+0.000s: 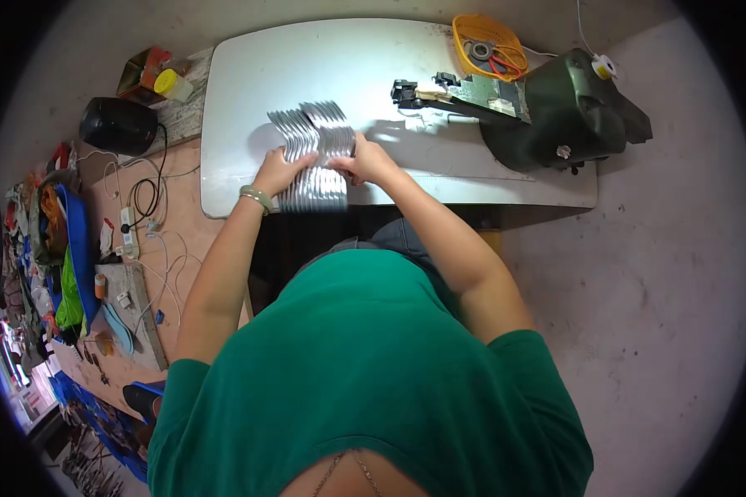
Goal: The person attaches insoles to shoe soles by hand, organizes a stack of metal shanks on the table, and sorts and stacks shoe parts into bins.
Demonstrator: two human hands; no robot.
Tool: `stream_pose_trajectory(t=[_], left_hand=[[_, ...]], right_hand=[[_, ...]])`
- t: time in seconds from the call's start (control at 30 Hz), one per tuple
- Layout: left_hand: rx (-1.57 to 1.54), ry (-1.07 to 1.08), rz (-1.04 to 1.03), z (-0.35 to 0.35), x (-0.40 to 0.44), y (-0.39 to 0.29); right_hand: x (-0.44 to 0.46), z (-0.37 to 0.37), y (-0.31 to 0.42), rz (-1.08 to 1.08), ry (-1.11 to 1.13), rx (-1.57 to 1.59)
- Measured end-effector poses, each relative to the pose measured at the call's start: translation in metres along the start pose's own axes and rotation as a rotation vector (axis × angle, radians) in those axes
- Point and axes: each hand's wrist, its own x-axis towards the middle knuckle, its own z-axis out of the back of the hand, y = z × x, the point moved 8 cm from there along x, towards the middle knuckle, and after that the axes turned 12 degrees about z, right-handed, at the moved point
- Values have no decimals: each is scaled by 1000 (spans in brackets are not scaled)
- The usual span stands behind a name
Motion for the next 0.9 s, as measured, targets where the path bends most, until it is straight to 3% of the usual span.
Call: stream_pose_trajectory(t=[0.1, 0.3, 0.4, 0.5, 0.57, 0.9], left_hand=[[-80, 86, -110, -21, 7, 7], [-194, 187, -94, -31, 16, 17], [-279, 267, -74, -24, 10, 9], [-607, 632, 221, -19, -28, -2], [-644, 645, 244, -14, -44, -7], [-754, 660, 204, -6, -106, -40]], right_hand=[[5, -8, -20, -116, 58, 86], [12, -20, -29, -34, 9, 279], [1, -15, -17, -111, 122, 406], [-25, -3, 19, -144, 230, 516], [-41, 10, 47, -113, 295, 582], [-102, 48, 95, 87, 281, 287]])
